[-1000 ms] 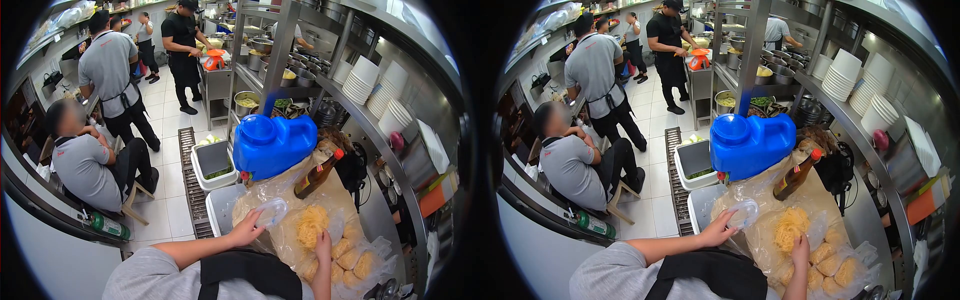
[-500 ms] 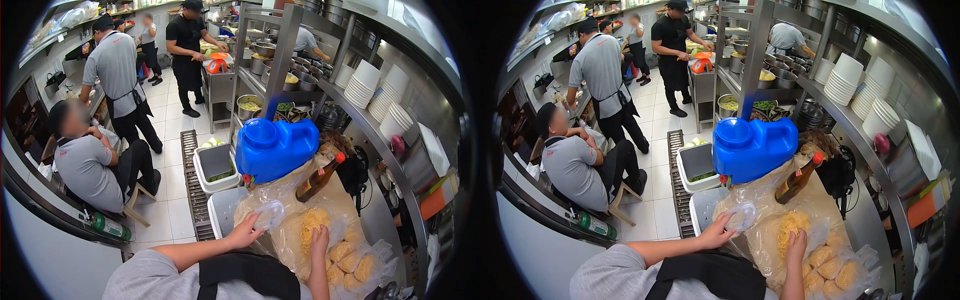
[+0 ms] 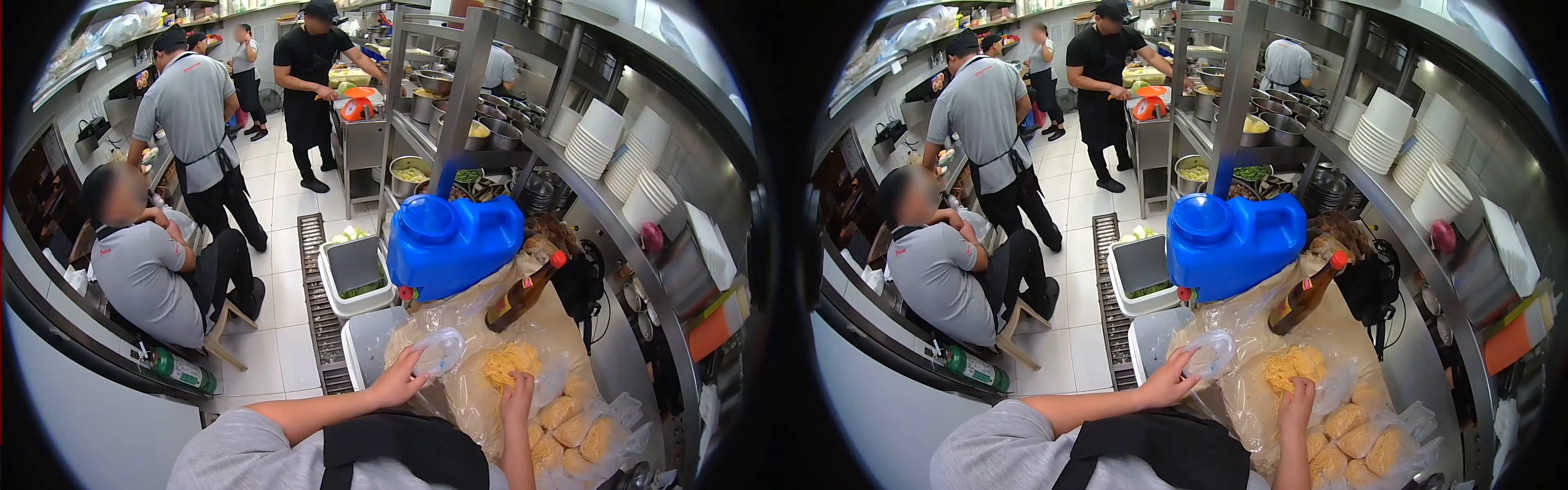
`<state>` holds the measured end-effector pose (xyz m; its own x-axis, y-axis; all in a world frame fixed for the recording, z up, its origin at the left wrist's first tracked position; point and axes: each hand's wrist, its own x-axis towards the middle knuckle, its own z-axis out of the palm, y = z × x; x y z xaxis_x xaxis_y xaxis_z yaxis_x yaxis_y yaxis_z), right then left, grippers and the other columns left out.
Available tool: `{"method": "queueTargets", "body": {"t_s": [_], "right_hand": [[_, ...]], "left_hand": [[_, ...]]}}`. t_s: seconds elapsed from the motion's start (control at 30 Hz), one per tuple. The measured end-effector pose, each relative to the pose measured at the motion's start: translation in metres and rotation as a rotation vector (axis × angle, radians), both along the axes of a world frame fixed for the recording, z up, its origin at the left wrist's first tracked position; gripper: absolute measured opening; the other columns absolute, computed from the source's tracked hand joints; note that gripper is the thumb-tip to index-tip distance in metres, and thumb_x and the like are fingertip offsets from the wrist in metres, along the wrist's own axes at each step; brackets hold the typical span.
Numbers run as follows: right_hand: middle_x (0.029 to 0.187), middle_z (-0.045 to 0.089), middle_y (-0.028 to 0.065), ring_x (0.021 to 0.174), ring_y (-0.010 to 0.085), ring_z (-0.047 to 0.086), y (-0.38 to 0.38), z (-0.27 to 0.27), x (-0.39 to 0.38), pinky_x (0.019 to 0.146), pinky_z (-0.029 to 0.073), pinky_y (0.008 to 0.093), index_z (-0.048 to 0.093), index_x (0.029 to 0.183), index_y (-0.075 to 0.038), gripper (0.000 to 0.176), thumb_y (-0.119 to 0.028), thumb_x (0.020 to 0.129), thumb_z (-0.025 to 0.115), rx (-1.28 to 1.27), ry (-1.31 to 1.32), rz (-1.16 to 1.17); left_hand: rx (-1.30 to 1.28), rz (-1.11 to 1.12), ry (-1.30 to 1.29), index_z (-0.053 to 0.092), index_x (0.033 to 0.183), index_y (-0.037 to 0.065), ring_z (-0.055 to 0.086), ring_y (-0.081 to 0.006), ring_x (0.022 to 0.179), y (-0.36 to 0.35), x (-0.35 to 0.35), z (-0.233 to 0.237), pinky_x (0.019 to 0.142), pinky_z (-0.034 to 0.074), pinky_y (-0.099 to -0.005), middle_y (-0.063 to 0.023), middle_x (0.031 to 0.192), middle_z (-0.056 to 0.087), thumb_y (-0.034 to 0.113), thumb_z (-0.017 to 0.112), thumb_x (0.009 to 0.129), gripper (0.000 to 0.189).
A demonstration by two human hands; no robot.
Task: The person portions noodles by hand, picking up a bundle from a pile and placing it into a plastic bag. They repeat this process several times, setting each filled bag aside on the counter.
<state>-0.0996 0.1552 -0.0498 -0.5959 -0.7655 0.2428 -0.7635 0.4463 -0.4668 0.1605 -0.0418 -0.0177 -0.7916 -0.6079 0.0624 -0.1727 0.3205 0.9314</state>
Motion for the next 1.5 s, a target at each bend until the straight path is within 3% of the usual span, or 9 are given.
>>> {"method": "queueTargets", "body": {"t_s": [0.17, 0.27, 0.6, 0.67, 0.77, 0.87, 0.97, 1.2, 1.5], "right_hand": [[0.115, 0.054, 0.0191, 0.113, 0.0373, 0.053, -0.008, 0.022, 0.008, 0.1, 0.043, 0.042, 0.056, 0.113, 0.0, 0.039, 0.005, 0.075, 0.063, -0.228, -0.149, -0.134], [0.108, 0.059, 0.0182, 0.107, 0.0346, 0.057, 0.0, 0.011, -0.006, 0.096, 0.045, 0.0389, 0.059, 0.111, 0.001, 0.036, 0.004, 0.075, 0.062, 0.042, -0.097, -0.082], [0.097, 0.066, 0.0182, 0.09, 0.0335, 0.063, -0.004, 0.01, -0.02, 0.087, 0.049, 0.0386, 0.063, 0.103, 0.002, 0.025, 0.001, 0.078, 0.061, -0.107, -0.196, -0.041], [0.101, 0.064, 0.02, 0.098, 0.0364, 0.061, -0.003, 0.01, -0.018, 0.09, 0.048, 0.0412, 0.06, 0.11, 0.001, 0.028, -0.002, 0.082, 0.061, -0.253, -0.665, -0.17], [0.112, 0.059, 0.0219, 0.108, 0.0384, 0.057, 0.001, 0.001, -0.016, 0.094, 0.046, 0.0432, 0.056, 0.119, -0.001, 0.037, -0.004, 0.083, 0.064, 0.026, -0.174, -0.123], [0.121, 0.053, 0.0215, 0.114, 0.0386, 0.053, -0.004, 0.005, 0.003, 0.097, 0.044, 0.0435, 0.053, 0.124, -0.004, 0.047, -0.004, 0.08, 0.069, -0.07, -0.124, -0.083], [0.122, 0.052, 0.0199, 0.115, 0.038, 0.053, -0.005, 0.014, 0.02, 0.098, 0.044, 0.0427, 0.054, 0.124, -0.004, 0.053, -0.004, 0.075, 0.075, 0.127, -0.149, -0.048], [0.123, 0.05, 0.0194, 0.115, 0.0365, 0.054, -0.003, 0.04, -0.005, 0.101, 0.044, 0.0401, 0.054, 0.127, -0.005, 0.063, -0.006, 0.071, 0.081, 0.032, -0.288, 0.015], [0.124, 0.054, 0.022, 0.119, 0.0379, 0.053, 0.014, 0.027, 0.013, 0.103, 0.042, 0.0399, 0.049, 0.136, -0.003, 0.06, -0.002, 0.08, 0.068, 0.235, -0.291, 0.041]], "left_hand": [[-0.033, 0.014, 0.023, 0.032, 0.147, 0.002, 0.057, -0.0303, 0.112, -0.001, 0.0, -0.005, 0.082, 0.056, -0.0328, -0.0208, 0.141, 0.037, 0.018, 0.062, 0.095, 0.063], [-0.038, 0.014, 0.012, 0.032, 0.147, 0.002, 0.057, -0.0306, 0.113, -0.002, 0.0, -0.005, 0.082, 0.056, -0.0327, -0.0208, 0.141, 0.038, 0.018, 0.062, 0.095, 0.063], [-0.011, 0.014, -0.004, 0.032, 0.147, 0.001, 0.057, -0.0291, 0.11, -0.006, 0.001, -0.002, 0.08, 0.056, -0.0312, -0.0201, 0.14, 0.038, 0.018, 0.061, 0.095, 0.062], [-0.011, 0.028, -0.007, 0.032, 0.147, 0.0, 0.058, -0.0288, 0.109, -0.007, 0.003, -0.001, 0.079, 0.056, -0.0309, -0.0203, 0.14, 0.038, 0.018, 0.062, 0.095, 0.062], [-0.036, 0.03, 0.002, 0.032, 0.147, 0.0, 0.059, -0.0279, 0.107, -0.007, 0.002, -0.006, 0.078, 0.056, -0.0306, -0.0206, 0.14, 0.038, 0.018, 0.062, 0.095, 0.063], [-0.07, 0.034, 0.013, 0.032, 0.147, 0.0, 0.06, -0.0274, 0.105, -0.009, -0.001, -0.008, 0.077, 0.056, -0.0306, -0.0207, 0.14, 0.038, 0.018, 0.062, 0.095, 0.063], [-0.057, 0.024, 0.002, 0.032, 0.147, 0.0, 0.06, -0.028, 0.104, -0.009, 0.0, -0.005, 0.077, 0.056, -0.0308, -0.0208, 0.14, 0.038, 0.018, 0.062, 0.094, 0.063], [-0.042, 0.015, 0.017, 0.033, 0.146, 0.0, 0.061, -0.0277, 0.103, -0.01, -0.002, -0.004, 0.076, 0.056, -0.0318, -0.021, 0.14, 0.038, 0.017, 0.062, 0.094, 0.062], [-0.066, 0.042, 0.004, 0.032, 0.146, 0.001, 0.061, -0.0284, 0.103, -0.012, -0.003, -0.013, 0.078, 0.056, -0.0322, -0.0208, 0.141, 0.037, 0.018, 0.062, 0.094, 0.062]]}}
